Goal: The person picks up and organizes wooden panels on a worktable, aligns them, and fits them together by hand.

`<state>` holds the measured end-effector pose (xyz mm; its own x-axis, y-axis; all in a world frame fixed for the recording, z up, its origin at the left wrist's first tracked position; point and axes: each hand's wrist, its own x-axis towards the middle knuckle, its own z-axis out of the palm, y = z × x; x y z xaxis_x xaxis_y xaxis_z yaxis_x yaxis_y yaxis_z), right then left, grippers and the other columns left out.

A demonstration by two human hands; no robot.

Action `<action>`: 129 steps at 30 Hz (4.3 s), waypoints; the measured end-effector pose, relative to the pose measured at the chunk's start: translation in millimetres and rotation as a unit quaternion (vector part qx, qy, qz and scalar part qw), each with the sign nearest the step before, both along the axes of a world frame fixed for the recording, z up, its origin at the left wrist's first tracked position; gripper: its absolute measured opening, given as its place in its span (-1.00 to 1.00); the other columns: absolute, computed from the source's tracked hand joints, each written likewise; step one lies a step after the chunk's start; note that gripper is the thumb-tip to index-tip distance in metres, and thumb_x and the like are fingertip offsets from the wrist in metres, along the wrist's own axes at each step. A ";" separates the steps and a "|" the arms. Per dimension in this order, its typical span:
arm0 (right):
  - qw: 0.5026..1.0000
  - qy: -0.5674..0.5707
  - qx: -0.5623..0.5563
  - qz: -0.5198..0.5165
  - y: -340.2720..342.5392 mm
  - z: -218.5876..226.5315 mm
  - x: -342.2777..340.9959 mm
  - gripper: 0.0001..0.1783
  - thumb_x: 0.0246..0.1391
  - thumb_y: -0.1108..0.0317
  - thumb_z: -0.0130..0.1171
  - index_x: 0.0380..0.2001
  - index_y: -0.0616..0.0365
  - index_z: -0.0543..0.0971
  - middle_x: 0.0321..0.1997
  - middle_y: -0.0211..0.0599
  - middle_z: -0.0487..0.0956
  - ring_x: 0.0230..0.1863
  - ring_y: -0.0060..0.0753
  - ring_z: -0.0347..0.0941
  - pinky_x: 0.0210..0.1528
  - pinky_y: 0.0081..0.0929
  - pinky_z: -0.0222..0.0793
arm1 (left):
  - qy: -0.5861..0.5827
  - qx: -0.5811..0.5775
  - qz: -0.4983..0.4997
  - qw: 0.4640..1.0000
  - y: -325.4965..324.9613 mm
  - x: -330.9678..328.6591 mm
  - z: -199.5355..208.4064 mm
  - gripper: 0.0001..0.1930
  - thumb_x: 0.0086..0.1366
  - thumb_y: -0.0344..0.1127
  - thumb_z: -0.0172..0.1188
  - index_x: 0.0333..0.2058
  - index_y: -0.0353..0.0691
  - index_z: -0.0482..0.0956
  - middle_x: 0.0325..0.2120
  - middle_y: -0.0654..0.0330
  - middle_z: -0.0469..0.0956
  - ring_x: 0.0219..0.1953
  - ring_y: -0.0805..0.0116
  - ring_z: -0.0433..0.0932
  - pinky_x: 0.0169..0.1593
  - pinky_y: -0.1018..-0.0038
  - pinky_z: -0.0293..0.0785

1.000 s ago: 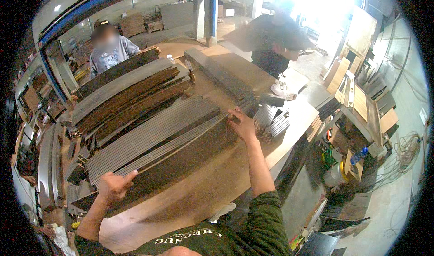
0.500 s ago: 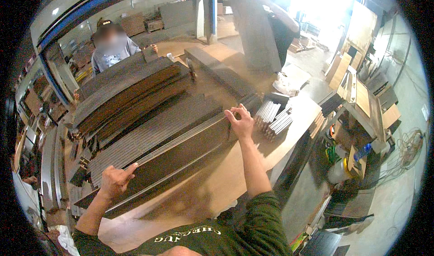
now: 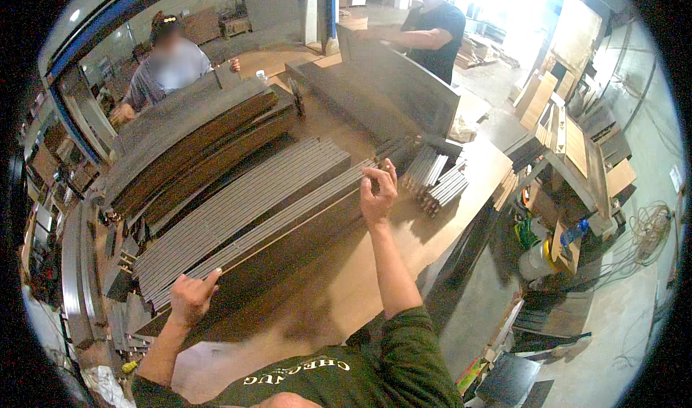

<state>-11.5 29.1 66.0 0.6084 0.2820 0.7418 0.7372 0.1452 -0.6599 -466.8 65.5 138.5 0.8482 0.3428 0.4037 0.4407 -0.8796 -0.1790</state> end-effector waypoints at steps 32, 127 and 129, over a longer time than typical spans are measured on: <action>0.572 -0.454 -0.518 0.446 38.3 79.0 -362.6 -0.71 -0.11 0.18 0.13 -0.29 -0.02 0.63 -0.36 -0.13 0.61 -0.29 -0.02 0.53 -0.21 -0.13 0.44 | -0.463 -0.197 0.586 0.636 -46.8 -240.6 -114.3 -0.51 -0.04 -0.44 0.13 -0.02 -0.17 0.47 -0.01 0.05 0.45 -0.01 0.20 0.46 0.15 0.19 0.25; 0.602 -0.448 -0.508 0.424 43.1 82.0 -374.2 -0.67 -0.12 0.07 0.22 -0.43 0.11 0.64 -0.45 -0.03 0.59 -0.34 0.04 0.52 -0.23 -0.14 0.42 | -0.736 0.057 0.421 0.527 -6.3 -262.2 -114.6 -0.48 0.43 0.01 -0.26 -0.51 -0.34 0.33 -0.62 0.19 0.27 -0.52 0.36 0.21 -0.36 0.36 0.22; 0.612 -0.454 -0.490 0.423 45.0 82.4 -374.3 -0.74 -0.18 0.18 0.20 -0.42 0.07 0.64 -0.45 -0.03 0.59 -0.36 0.02 0.54 -0.25 -0.12 0.46 | -0.730 0.013 0.436 0.526 -7.3 -258.6 -104.7 -0.51 0.44 -0.02 -0.25 -0.51 -0.35 0.32 -0.61 0.17 0.28 -0.52 0.30 0.21 -0.37 0.35 0.21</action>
<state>-385.8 74.0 148.4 -0.6006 0.7915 -0.1126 0.7993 0.5910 -0.1091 -725.4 58.2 33.8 -0.8479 0.3231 0.4202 0.3584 -0.2347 0.9036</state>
